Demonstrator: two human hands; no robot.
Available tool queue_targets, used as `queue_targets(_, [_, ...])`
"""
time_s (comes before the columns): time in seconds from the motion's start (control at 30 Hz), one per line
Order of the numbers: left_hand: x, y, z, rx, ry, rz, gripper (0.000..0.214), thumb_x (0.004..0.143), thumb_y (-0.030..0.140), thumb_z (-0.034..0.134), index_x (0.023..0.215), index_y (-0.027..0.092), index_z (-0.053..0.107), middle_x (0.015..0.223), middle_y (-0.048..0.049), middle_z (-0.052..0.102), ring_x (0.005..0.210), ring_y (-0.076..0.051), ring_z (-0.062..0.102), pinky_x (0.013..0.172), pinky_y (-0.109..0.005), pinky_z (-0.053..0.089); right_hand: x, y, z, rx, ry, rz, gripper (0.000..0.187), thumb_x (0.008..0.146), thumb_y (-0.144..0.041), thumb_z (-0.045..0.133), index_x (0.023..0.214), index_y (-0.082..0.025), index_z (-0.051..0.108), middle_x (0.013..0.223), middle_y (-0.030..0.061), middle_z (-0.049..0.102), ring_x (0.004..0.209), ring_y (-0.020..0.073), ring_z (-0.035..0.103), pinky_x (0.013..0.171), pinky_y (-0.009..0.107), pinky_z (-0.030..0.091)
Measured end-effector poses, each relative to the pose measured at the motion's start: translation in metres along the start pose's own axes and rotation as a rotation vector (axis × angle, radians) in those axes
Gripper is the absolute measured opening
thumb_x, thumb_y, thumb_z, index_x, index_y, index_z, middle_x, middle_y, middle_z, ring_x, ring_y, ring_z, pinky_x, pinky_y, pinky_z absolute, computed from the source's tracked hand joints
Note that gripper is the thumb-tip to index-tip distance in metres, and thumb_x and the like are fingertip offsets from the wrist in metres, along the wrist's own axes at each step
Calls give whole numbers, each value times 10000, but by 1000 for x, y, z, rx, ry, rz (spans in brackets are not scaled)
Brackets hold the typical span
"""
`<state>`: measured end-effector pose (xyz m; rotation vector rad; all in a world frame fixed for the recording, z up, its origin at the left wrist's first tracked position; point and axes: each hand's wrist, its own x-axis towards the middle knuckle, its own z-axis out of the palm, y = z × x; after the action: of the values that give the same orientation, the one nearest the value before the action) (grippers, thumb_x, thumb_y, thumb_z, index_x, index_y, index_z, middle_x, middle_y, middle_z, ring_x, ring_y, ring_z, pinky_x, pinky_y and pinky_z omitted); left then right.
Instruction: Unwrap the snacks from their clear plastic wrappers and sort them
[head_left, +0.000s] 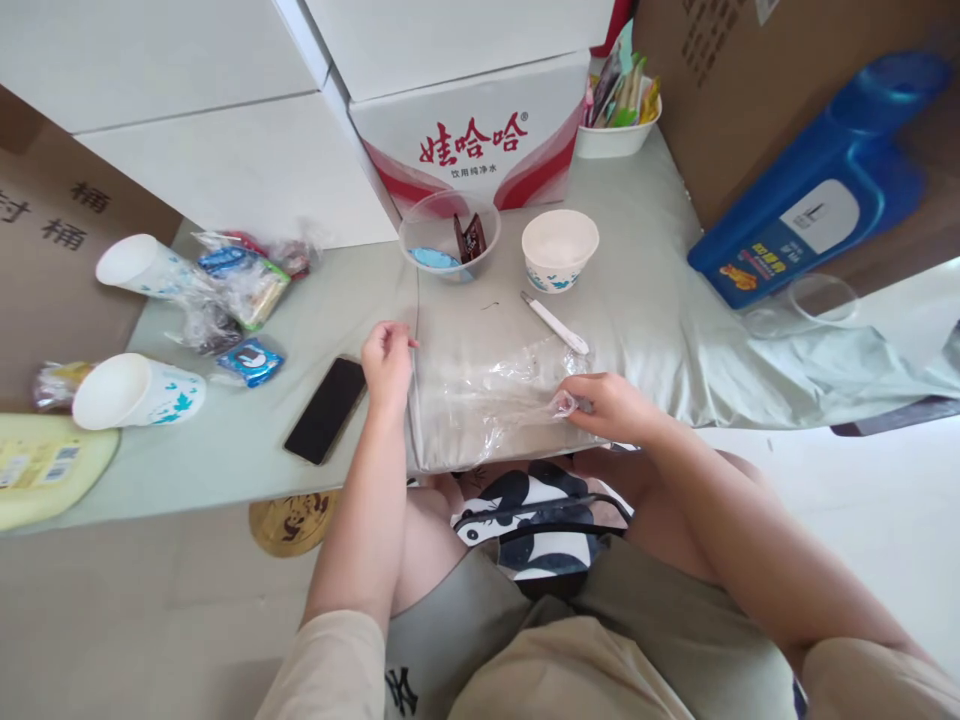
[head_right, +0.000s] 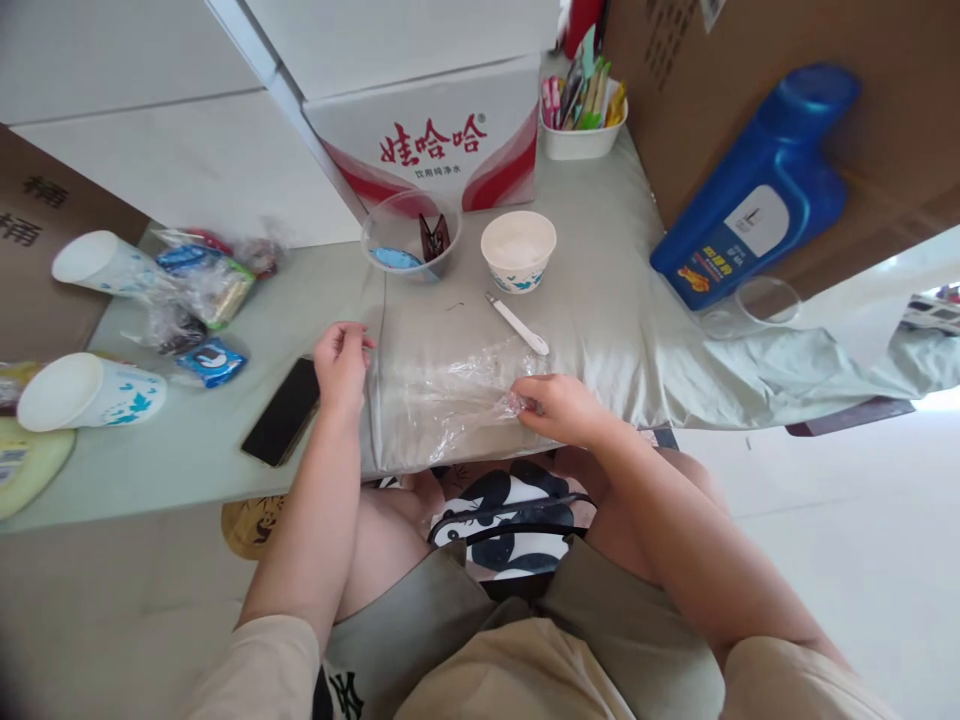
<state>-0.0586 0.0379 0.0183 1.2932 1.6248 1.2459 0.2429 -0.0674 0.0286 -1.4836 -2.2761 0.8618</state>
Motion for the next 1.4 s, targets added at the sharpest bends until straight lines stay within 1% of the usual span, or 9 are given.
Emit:
queue_targets(0.13, [-51, 8, 0, 261, -493, 392, 260, 816, 406, 661, 979, 204, 675, 920, -61, 728, 837, -182, 685, 793, -320, 570, 1, 1, 2, 54, 89, -15, 212, 840, -187, 530, 988, -217, 678, 1014, 67, 758, 796, 195, 693, 710, 306, 493])
queue_targets(0.23, [-81, 10, 4, 563, -719, 517, 323, 787, 303, 702, 1098, 217, 700, 1291, -103, 679, 1280, -272, 583, 1130, -449, 446, 2, 3, 3, 137, 175, -111, 157, 848, -199, 526, 932, -214, 657, 1258, 99, 712, 1053, 226, 702, 869, 334, 523])
queue_targets(0.4, [-69, 7, -2, 699, -482, 477, 169, 815, 131, 585, 858, 211, 728, 1466, -92, 581, 1471, -320, 399, 1216, -570, 303, -1, 0, 3, 131, 175, -78, 110, 858, -240, 538, 925, -227, 623, 975, 73, 759, 852, 210, 711, 757, 317, 522])
queue_targets(0.53, [-61, 13, -19, 509, -256, 489, 184, 866, 204, 537, 884, 214, 720, 1336, -98, 663, 1345, -267, 547, 1145, -498, 428, -2, 1, 3, 132, 242, 29, 34, 845, -235, 533, 844, -243, 566, 859, 39, 743, 726, 189, 666, 680, 296, 479])
queue_targets(0.7, [-63, 18, -28, 454, -445, 572, 201, 863, 266, 558, 933, 218, 740, 1217, -90, 723, 1258, -256, 609, 1106, -474, 464, 2, 4, -1, 199, 400, 113, 131, 804, -262, 571, 932, -242, 556, 995, 68, 752, 853, 224, 695, 742, 323, 501])
queue_targets(0.83, [-60, 19, -32, 509, -606, 530, 235, 869, 254, 531, 848, 228, 763, 1165, -85, 752, 1253, -281, 620, 1141, -534, 411, 4, -1, -5, 214, 295, -10, 246, 806, -349, 619, 1022, -233, 601, 923, 56, 733, 895, 245, 693, 806, 355, 510])
queue_targets(1.0, [-71, 25, -38, 590, -807, 486, 490, 727, 323, 730, 1211, 247, 717, 1470, -93, 588, 1466, -354, 411, 1233, -626, 227, 3, -4, -6, 223, 361, 64, 196, 876, -377, 529, 815, -217, 624, 741, 33, 690, 696, 193, 642, 667, 299, 472])
queue_targets(1.2, [-74, 15, -33, 346, -632, 397, 195, 833, 283, 590, 874, 228, 773, 1237, -102, 734, 1324, -295, 584, 1144, -530, 432, 2, 5, -8, 370, 473, 149, 262, 867, -425, 547, 906, -210, 693, 903, 56, 762, 870, 247, 706, 802, 358, 525])
queue_targets(1.4, [-61, 8, -31, 35, -391, 39, 325, 793, 504, 660, 800, 184, 718, 842, -101, 775, 826, -237, 735, 813, -388, 595, 4, 8, -4, 430, 484, 150, 324, 892, -478, 538, 908, -227, 742, 990, 64, 779, 981, 276, 716, 914, 423, 529])
